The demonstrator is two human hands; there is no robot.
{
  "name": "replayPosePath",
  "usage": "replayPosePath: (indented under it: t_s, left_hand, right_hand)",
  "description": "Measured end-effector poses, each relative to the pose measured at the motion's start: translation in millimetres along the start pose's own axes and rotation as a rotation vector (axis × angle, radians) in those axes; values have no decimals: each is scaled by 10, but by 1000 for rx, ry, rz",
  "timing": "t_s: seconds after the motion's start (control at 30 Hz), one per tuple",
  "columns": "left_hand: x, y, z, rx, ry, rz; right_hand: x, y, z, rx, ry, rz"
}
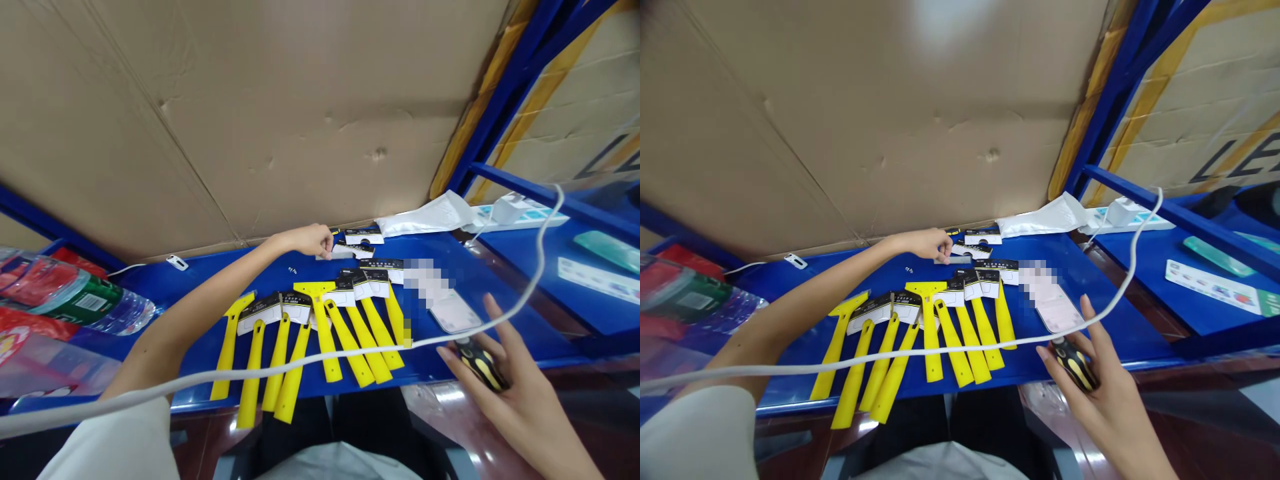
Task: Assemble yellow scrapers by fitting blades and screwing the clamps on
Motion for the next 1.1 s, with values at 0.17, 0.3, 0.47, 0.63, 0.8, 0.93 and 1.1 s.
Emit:
replayPosePath:
  t_s: [0.17,0.3,0.47,0.63,0.8,0.93,1.1]
  left_hand:
    - [-270,-759,-375,-389,-131,93]
    - [-624,-1425,-400,-676,-274,159]
    - [-699,-1657,-231,-615,-272,116]
    - [-543,-1522,-183,-474,-236,109]
    - [-490,-1594,-260,-533,-237,94]
    - [-445,-1753,-344,-581,-223,77]
    - [-188,-1525,-133,-510,-275,103]
  right_hand:
    - [121,-19,187,63,46,-60]
    - [238,45,353,107,31,-102]
    - [488,104,608,166,-93,-226]
    - [927,63,984,333,-428,-430]
    - [1205,11,1311,425,-758,-507]
    - [1209,27,1408,388,-767,-550]
    - [1220,58,1399,440,-795,-529]
Point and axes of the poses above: each hand's wrist, its own y-axis towards the middle knuckle, its own z-axis out of the palm, x = y × z, the point moved 1 cm from there along y, towards the middle knuckle, and after that the axes turned 2 degrees about x, right-handed, at the moved point
